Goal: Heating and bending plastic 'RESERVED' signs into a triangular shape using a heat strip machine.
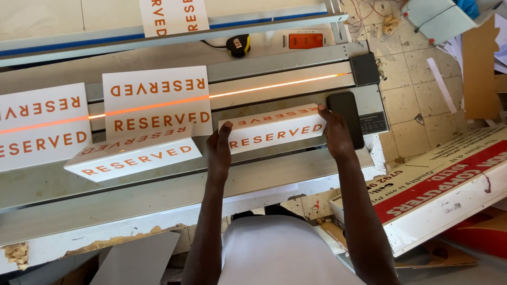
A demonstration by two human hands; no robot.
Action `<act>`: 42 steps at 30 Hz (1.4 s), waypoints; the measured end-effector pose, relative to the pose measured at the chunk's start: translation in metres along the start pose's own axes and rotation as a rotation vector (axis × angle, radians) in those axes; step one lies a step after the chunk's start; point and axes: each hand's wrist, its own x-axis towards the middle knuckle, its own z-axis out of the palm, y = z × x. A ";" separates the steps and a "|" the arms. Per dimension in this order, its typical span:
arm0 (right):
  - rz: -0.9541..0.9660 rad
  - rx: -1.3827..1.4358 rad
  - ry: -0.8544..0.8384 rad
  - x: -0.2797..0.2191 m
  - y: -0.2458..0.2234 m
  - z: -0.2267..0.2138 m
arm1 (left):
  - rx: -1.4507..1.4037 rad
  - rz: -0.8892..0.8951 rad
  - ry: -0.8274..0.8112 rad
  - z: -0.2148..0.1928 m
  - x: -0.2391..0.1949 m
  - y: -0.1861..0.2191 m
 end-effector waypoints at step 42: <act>0.065 0.511 -0.360 0.041 0.045 -0.039 | 0.038 -0.434 -0.215 -0.004 0.008 0.078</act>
